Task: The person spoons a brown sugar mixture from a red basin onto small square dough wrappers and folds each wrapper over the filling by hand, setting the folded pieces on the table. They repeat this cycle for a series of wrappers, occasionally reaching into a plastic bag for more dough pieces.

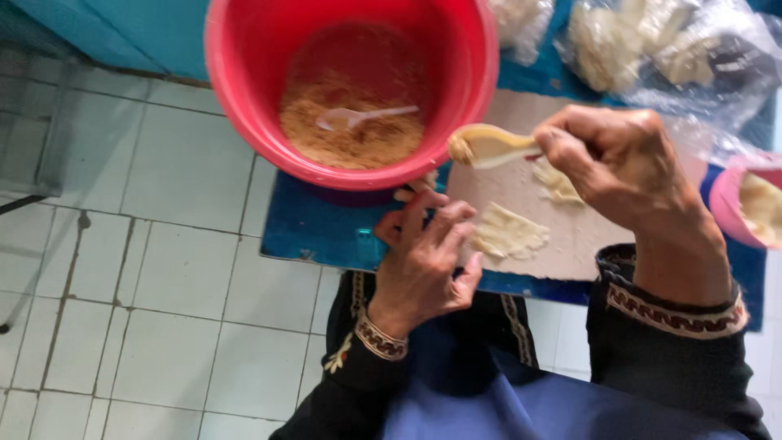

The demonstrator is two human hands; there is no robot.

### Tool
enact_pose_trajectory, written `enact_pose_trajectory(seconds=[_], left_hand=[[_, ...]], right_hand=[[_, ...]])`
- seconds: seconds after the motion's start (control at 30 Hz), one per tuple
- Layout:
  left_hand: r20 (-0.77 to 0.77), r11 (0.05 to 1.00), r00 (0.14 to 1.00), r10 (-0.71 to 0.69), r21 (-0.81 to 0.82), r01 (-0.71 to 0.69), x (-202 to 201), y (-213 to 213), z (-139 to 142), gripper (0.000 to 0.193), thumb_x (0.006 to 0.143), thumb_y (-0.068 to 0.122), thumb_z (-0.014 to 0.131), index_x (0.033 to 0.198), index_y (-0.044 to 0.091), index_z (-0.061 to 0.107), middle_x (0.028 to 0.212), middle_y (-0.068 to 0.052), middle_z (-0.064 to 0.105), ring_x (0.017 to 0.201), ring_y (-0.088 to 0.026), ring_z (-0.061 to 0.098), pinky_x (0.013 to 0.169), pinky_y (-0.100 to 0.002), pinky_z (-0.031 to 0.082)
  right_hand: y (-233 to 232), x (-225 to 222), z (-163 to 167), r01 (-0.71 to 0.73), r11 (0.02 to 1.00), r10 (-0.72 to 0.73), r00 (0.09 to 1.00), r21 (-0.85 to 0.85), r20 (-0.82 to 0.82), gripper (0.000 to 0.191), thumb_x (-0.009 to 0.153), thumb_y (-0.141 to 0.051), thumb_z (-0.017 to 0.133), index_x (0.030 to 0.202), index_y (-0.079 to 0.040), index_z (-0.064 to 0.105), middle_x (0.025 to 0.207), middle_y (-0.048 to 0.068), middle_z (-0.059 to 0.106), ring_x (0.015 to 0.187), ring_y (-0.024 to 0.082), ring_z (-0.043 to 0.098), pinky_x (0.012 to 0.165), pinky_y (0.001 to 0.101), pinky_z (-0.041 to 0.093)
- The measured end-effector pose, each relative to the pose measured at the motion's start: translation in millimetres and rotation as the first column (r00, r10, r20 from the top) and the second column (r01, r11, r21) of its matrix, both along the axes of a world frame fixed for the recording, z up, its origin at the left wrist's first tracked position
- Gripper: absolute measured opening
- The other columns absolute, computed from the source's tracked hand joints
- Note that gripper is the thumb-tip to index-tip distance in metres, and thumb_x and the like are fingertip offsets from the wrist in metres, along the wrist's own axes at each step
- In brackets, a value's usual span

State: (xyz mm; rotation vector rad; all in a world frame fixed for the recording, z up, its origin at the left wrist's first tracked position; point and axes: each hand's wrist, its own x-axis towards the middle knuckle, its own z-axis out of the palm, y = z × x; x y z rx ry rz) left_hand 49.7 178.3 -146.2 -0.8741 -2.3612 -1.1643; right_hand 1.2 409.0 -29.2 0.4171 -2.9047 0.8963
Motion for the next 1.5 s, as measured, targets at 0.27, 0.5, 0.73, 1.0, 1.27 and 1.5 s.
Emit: enact_pose_trajectory(seconds=[0.27,0.5,0.73,1.0,1.27,1.5], left_hand=[[-0.07,0.988,0.992,0.102,-0.11,-0.109,-2,0,1,0.027,0.082,0.023,0.078,0.106,0.016,0.07,0.126,0.009,0.062,0.129,-0.023,0.05,0.101,-0.048,0.029],[-0.068,0.987,0.992,0.102,-0.12,-0.109,-4,-3,-4,0.022,0.085,0.021,0.079,0.104,0.018,0.071,0.125,0.012,0.064,0.129,-0.022,0.05,0.104,-0.046,0.03],[-0.022,0.994,0.999,0.047,-0.098,-0.049,-4,-5,-8,0.025,0.083,0.021,0.08,0.107,0.016,0.074,0.125,0.009,0.064,0.129,-0.025,0.049,0.108,-0.045,0.031],[-0.034,0.993,0.998,0.061,-0.094,-0.064,-3,-4,-6,0.022,0.083,0.022,0.083,0.104,0.019,0.075,0.123,0.012,0.065,0.128,-0.023,0.049,0.106,-0.046,0.026],[-0.008,0.994,0.999,0.036,-0.106,-0.036,-4,-4,-2,0.022,0.081,0.022,0.083,0.101,0.022,0.073,0.121,0.015,0.065,0.128,-0.021,0.05,0.103,-0.05,0.025],[-0.022,0.995,0.998,0.051,-0.087,-0.053,-6,-2,-3,0.018,0.083,0.025,0.084,0.098,0.028,0.074,0.112,0.016,0.066,0.124,-0.019,0.052,0.101,-0.052,0.025]], right_hand=[[36,73,-40,0.074,0.992,-0.07,0.997,0.107,-0.042,0.012,0.099,-0.016,0.068,0.1,-0.007,0.075,0.069,0.003,0.065,0.057,0.013,0.056,0.072,0.0309,0.04],[31,92,-55,0.052,0.957,0.025,0.965,0.284,-0.26,0.01,0.097,-0.018,0.075,0.105,-0.011,0.073,0.079,0.0,0.063,0.074,0.015,0.055,0.085,0.0381,0.03],[17,104,-55,0.072,0.928,0.076,0.923,0.366,-0.377,0.021,0.098,-0.016,0.079,0.117,-0.011,0.073,0.079,-0.002,0.057,0.076,0.017,0.051,0.087,0.0419,0.028],[10,114,-53,0.099,0.905,0.093,0.903,0.414,-0.42,0.027,0.094,-0.013,0.078,0.121,-0.015,0.073,0.076,-0.005,0.05,0.075,0.015,0.048,0.09,0.0452,0.027],[14,117,-53,0.167,0.922,0.013,0.889,0.35,-0.458,0.025,0.097,-0.011,0.077,0.122,-0.014,0.074,0.08,-0.005,0.053,0.081,0.017,0.048,0.09,0.043,0.027],[-25,50,-25,0.068,0.976,0.064,0.814,0.205,-0.577,0.026,0.106,-0.002,0.073,0.131,-0.008,0.073,0.098,0.003,0.062,0.097,0.023,0.051,0.091,0.0409,0.029]])
